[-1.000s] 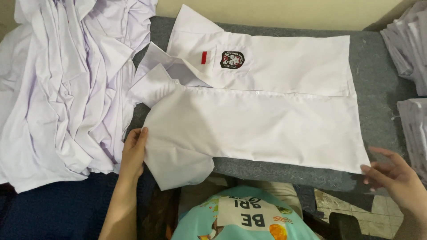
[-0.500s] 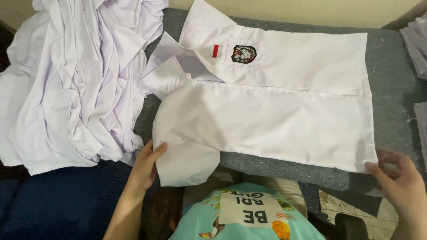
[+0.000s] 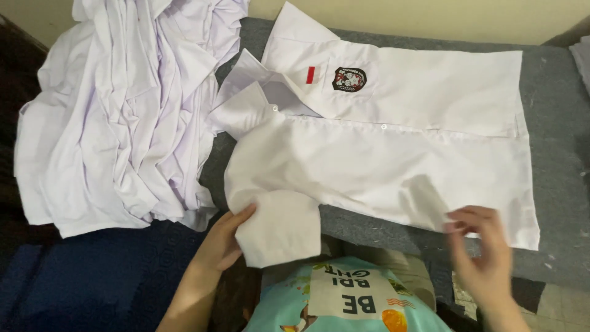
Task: Folding and smoothing white school shirts on a work table in a factory.
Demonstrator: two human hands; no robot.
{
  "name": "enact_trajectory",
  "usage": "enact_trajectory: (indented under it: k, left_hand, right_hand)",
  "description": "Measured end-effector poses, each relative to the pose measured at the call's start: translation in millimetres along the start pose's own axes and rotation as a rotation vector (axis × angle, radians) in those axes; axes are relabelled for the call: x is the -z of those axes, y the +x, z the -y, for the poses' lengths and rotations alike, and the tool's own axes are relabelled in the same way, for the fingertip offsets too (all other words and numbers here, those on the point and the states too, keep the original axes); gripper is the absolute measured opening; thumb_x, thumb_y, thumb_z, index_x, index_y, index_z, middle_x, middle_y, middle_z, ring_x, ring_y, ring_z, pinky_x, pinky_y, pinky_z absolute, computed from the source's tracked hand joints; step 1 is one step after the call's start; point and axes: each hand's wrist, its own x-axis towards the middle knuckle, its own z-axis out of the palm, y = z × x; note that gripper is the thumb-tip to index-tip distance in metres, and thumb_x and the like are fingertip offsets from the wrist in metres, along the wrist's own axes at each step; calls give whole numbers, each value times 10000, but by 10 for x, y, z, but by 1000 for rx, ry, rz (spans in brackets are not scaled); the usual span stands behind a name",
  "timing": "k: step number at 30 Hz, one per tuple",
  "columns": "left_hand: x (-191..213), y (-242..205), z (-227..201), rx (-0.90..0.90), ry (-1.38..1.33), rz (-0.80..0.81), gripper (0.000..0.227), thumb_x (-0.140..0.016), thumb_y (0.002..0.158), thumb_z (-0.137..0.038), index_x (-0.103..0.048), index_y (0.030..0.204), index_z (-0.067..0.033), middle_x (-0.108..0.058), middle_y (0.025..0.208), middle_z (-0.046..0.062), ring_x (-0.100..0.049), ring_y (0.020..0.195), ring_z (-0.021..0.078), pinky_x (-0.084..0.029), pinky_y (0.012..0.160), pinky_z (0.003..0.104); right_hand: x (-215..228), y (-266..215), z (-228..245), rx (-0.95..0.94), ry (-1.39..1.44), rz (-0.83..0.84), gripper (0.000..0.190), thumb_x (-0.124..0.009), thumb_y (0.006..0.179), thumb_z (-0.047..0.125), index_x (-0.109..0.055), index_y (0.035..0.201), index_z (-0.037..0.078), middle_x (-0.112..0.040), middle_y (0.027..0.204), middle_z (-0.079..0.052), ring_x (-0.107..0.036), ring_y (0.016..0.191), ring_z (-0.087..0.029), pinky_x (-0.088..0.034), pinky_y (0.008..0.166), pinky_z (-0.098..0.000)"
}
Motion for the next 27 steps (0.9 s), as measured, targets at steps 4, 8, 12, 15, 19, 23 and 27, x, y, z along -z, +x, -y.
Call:
enact_trajectory:
  k: [4,8,12,15,19,23,27]
  left_hand:
    - [-267,-77,-10,40,-199,28,523,-654,857,-191,-615,1350,-24,-686,1284,107,-638,1155,233,-502,946,365]
    - [-236,49,50,19,-144,148,501,-744,824,-200,-623,1298,-92,-710,1120,38,-693,937,212,-578,556,339]
    - [-107,188,128,-18,-102,217,426,-703,927,-193,-597,1266,41,-728,1004,194,-741,799,343,-652,611,525]
    - [-90,100,86,-10,-55,224,448,-676,937,-208,-584,1290,52,-733,1021,234,-742,817,375,-638,636,583]
    - [-35,9,-1,-76,20,264,351,-647,941,-235,-655,1151,47,-746,904,217,-746,746,360,-650,605,551]
    - [-73,-120,-95,-6,25,164,462,-639,888,-202,-656,1244,92,-740,1126,190,-709,970,323,-616,557,509]
    - [231,6,-69,-28,130,240,425,-636,907,-161,-666,1210,135,-745,1096,234,-722,881,341,-623,531,474]
  right_hand:
    - [-627,70,468,173,155,387,391,-705,898,286,-636,1224,81,-597,1254,-119,-600,1223,-268,-502,1095,-413]
    - [-1064,189,840,202,311,509,443,-738,920,326,-576,1273,112,-551,1279,-112,-633,1158,-267,-564,952,-386]
    - [-1314,264,896,64,379,339,339,-806,804,59,-605,1075,50,-583,935,-81,-653,800,-253,-538,684,-409]
    - [-1352,269,951,-17,415,340,272,-749,810,-5,-592,1021,62,-558,816,-70,-627,687,-252,-523,628,-394]
    - [-1291,203,932,-194,327,517,363,-745,764,5,-590,1080,91,-575,728,-69,-625,585,-263,-517,556,-388]
    - [-1078,170,954,-289,289,748,308,-696,905,37,-598,1176,145,-476,751,15,-460,549,-128,-351,583,-283]
    - [-1024,106,910,-99,251,717,343,-667,906,49,-624,1225,167,-460,700,22,-464,475,-102,-348,531,-262]
